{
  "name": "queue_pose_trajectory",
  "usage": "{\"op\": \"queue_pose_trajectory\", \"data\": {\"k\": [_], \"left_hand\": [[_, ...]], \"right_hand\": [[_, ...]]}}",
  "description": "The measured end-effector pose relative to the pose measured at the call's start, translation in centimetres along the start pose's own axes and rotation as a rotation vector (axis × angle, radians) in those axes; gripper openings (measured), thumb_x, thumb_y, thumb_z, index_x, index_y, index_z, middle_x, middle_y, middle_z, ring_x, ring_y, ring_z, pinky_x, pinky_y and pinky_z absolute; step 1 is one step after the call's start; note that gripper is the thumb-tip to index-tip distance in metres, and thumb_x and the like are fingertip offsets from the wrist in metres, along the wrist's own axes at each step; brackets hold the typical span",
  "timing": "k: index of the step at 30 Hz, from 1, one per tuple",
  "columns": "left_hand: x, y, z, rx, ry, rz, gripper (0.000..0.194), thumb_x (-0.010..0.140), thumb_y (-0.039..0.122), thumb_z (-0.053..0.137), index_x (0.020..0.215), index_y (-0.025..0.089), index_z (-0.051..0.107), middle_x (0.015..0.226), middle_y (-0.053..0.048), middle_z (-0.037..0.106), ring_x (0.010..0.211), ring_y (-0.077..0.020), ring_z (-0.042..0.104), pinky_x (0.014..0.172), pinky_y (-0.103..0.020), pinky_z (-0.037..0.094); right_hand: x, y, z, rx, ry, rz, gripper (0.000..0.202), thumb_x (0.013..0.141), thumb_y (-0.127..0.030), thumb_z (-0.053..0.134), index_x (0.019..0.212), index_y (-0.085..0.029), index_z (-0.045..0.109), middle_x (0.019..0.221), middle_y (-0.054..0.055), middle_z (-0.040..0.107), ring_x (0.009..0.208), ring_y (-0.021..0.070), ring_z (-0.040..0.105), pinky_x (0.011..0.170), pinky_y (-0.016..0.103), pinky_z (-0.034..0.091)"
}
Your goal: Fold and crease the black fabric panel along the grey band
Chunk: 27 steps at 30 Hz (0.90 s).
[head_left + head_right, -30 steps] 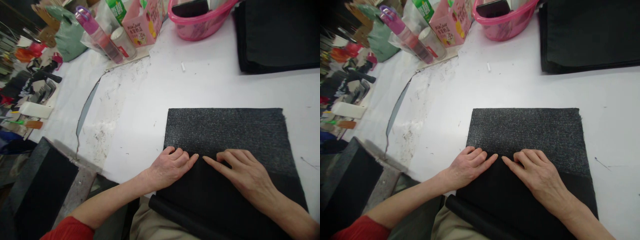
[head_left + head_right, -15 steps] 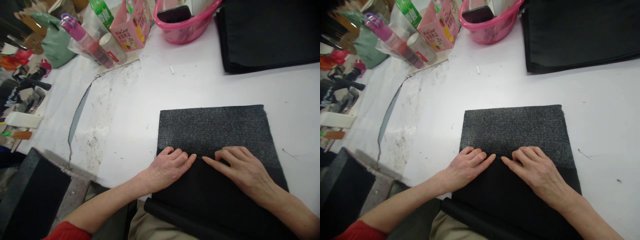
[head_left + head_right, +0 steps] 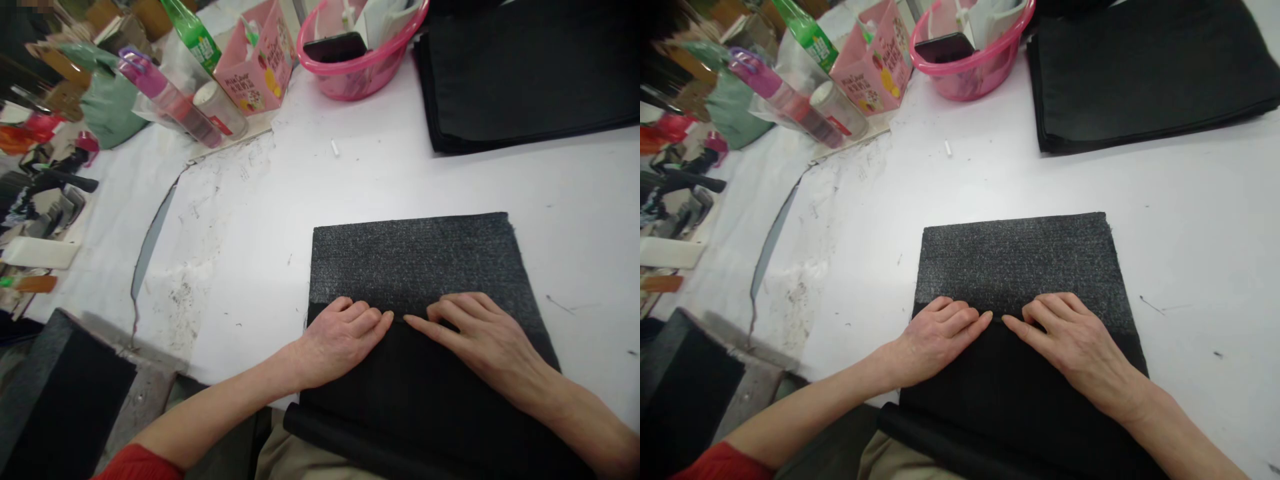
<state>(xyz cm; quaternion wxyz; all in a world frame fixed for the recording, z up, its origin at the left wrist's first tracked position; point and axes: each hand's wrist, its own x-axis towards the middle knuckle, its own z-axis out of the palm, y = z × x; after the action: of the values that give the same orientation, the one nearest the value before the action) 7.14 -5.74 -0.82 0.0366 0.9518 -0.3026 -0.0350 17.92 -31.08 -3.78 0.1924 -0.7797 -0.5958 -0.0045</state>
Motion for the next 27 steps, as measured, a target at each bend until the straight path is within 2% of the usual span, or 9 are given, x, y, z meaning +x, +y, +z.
{"op": "queue_pose_trajectory", "data": {"k": [13, 18, 27], "left_hand": [[1.0, 0.6, -0.4, 0.041, -0.020, 0.039, 0.041, 0.101, 0.015, 0.038, 0.141, 0.010, 0.040, 0.106, -0.007, 0.057, 0.096, -0.0178, 0.053, 0.080, -0.035, 0.045], [1.4, 1.1, -0.3, 0.041, 0.013, 0.057, 0.039, 0.101, 0.013, 0.037, 0.139, 0.006, 0.042, 0.115, -0.009, 0.056, 0.105, -0.0185, 0.051, 0.084, -0.034, 0.044], [2.6, 1.5, -0.7, 0.042, -0.034, 0.077, 0.043, 0.101, 0.013, 0.034, 0.144, 0.009, 0.036, 0.109, -0.007, 0.056, 0.094, -0.0186, 0.051, 0.074, -0.034, 0.042]], "right_hand": [[-0.1, -0.5, -0.5, -0.051, 0.003, -0.013, 0.035, 0.097, -0.012, 0.042, 0.128, -0.020, 0.057, 0.095, 0.005, 0.055, 0.093, 0.0189, 0.049, 0.087, 0.036, 0.037], [-1.1, 0.2, -0.8, -0.049, -0.021, 0.005, 0.036, 0.098, -0.013, 0.042, 0.129, -0.024, 0.056, 0.097, 0.004, 0.055, 0.096, 0.0188, 0.049, 0.088, 0.036, 0.037], [-2.8, 0.9, -1.5, -0.066, 0.004, 0.018, 0.039, 0.097, -0.013, 0.043, 0.133, -0.024, 0.054, 0.097, 0.005, 0.053, 0.093, 0.0181, 0.048, 0.085, 0.035, 0.037]]}}
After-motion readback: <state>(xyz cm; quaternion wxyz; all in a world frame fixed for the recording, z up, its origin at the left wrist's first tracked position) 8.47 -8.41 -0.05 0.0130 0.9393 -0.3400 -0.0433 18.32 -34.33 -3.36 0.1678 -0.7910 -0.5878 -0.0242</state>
